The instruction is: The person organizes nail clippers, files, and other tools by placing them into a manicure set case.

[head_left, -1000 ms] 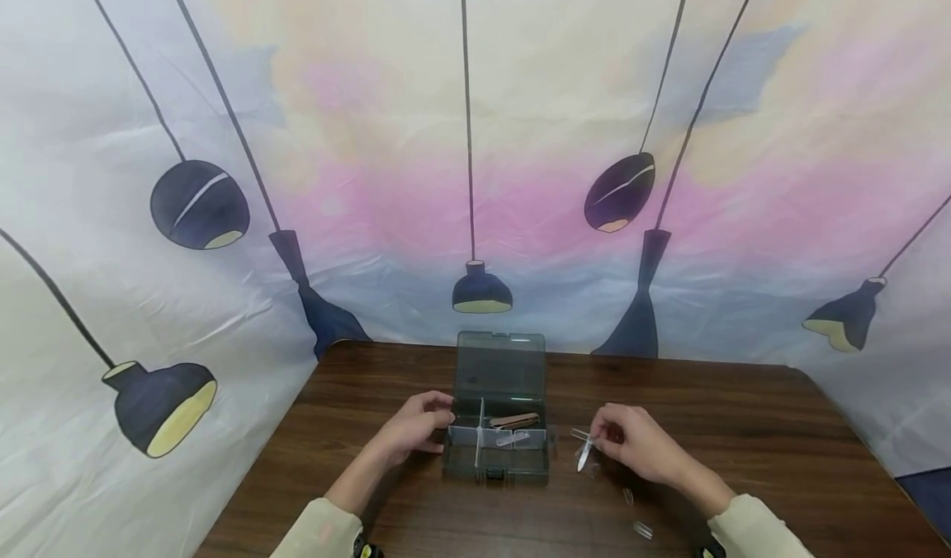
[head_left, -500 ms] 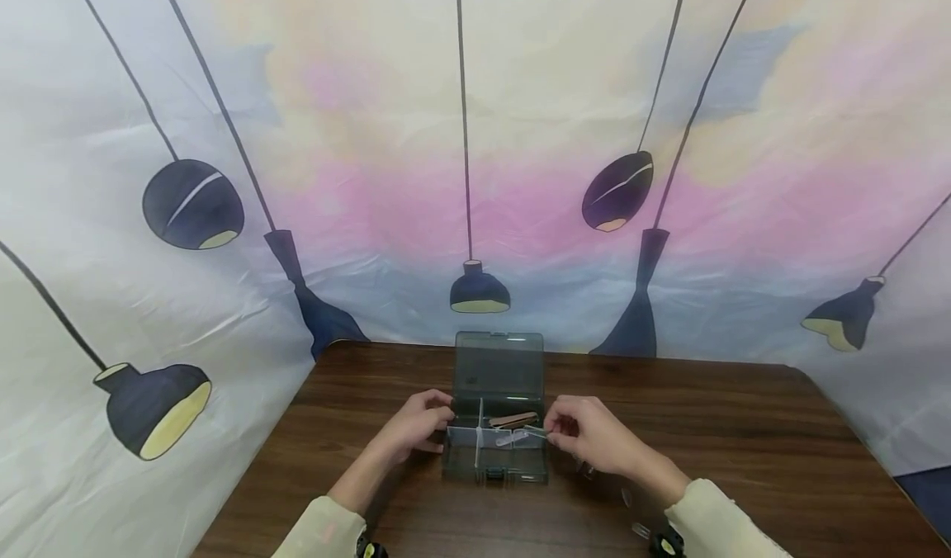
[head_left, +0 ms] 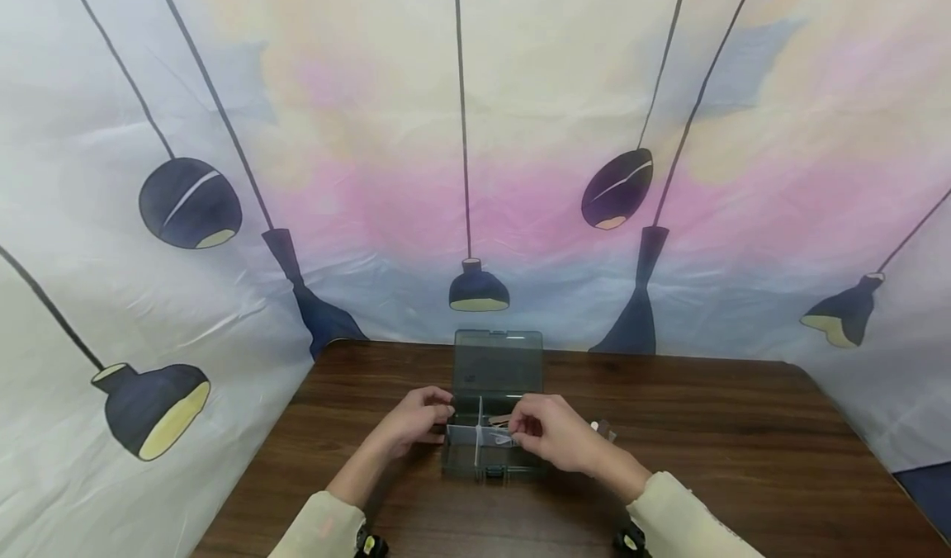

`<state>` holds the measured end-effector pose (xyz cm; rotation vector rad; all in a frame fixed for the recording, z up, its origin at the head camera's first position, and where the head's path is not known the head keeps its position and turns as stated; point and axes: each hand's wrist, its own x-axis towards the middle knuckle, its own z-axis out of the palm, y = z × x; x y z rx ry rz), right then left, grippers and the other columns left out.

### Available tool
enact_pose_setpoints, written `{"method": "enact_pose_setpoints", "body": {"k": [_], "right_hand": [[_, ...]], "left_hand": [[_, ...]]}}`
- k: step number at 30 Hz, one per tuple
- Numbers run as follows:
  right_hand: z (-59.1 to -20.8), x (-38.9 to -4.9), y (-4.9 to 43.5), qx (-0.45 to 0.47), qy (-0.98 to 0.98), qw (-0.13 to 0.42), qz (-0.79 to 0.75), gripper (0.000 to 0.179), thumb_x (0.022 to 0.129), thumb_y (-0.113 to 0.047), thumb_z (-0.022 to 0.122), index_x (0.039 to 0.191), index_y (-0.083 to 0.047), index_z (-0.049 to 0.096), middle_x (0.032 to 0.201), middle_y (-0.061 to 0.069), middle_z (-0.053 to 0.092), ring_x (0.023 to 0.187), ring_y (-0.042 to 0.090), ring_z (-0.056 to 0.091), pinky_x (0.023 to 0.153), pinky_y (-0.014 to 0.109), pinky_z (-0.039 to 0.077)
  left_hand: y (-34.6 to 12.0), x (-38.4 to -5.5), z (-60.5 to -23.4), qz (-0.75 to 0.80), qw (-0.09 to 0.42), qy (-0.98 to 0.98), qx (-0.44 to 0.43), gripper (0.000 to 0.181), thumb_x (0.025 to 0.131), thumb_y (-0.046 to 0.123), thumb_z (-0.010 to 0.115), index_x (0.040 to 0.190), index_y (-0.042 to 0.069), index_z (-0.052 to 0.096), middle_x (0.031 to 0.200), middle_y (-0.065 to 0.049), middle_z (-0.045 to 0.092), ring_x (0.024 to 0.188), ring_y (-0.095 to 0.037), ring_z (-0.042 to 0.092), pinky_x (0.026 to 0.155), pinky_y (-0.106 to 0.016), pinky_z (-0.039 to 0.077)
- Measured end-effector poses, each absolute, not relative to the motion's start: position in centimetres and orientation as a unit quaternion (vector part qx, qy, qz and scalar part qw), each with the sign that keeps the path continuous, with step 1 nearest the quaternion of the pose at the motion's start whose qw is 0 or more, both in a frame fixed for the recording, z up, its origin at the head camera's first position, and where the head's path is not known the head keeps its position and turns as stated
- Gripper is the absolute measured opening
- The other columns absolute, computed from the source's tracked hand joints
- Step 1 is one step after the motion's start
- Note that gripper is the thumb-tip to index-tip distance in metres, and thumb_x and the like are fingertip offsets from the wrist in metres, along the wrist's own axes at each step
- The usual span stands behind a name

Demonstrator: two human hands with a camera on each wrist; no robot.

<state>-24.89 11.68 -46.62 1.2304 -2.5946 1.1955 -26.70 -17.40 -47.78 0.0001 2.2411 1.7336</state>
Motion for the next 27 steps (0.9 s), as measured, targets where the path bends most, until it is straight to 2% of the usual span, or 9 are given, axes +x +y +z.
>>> {"method": "enact_pose_setpoints", "body": {"k": [8, 15, 27], "right_hand": [[-47.2, -24.9, 11.0, 0.396, -0.839, 0.007, 0.372, 0.005, 0.098, -0.007, 0.076, 0.095, -0.010, 0.074, 0.090, -0.010, 0.064, 0.078, 0.002, 0.058, 0.069, 0.025, 0.057], [-47.5, -25.0, 10.8, 0.388, -0.846, 0.003, 0.366, 0.004, 0.099, -0.012, 0.076, 0.096, -0.010, 0.075, 0.090, -0.012, 0.063, 0.079, 0.001, 0.058, 0.070, 0.022, 0.055], [-47.4, -24.6, 10.4, 0.373, -0.858, 0.006, 0.352, 0.010, 0.095, -0.004, 0.078, 0.096, -0.013, 0.075, 0.090, -0.013, 0.062, 0.079, 0.001, 0.058, 0.071, 0.022, 0.055]], "left_hand": [[-17.2, -26.8, -47.8, 0.607, 0.163, 0.778, 0.018, 0.029, 0.105, 0.004, 0.058, 0.131, -0.007, 0.056, 0.126, -0.024, 0.060, 0.119, -0.037, 0.063, 0.082, -0.049, 0.063], [-17.5, -26.7, -47.8, 0.606, 0.164, 0.778, 0.017, 0.027, 0.106, 0.004, 0.058, 0.130, -0.006, 0.056, 0.125, -0.023, 0.060, 0.119, -0.037, 0.063, 0.082, -0.050, 0.062], [-17.6, -26.7, -47.8, 0.607, 0.173, 0.776, 0.017, 0.028, 0.106, 0.006, 0.058, 0.132, -0.006, 0.056, 0.126, -0.022, 0.059, 0.120, -0.037, 0.062, 0.083, -0.049, 0.062]]}}
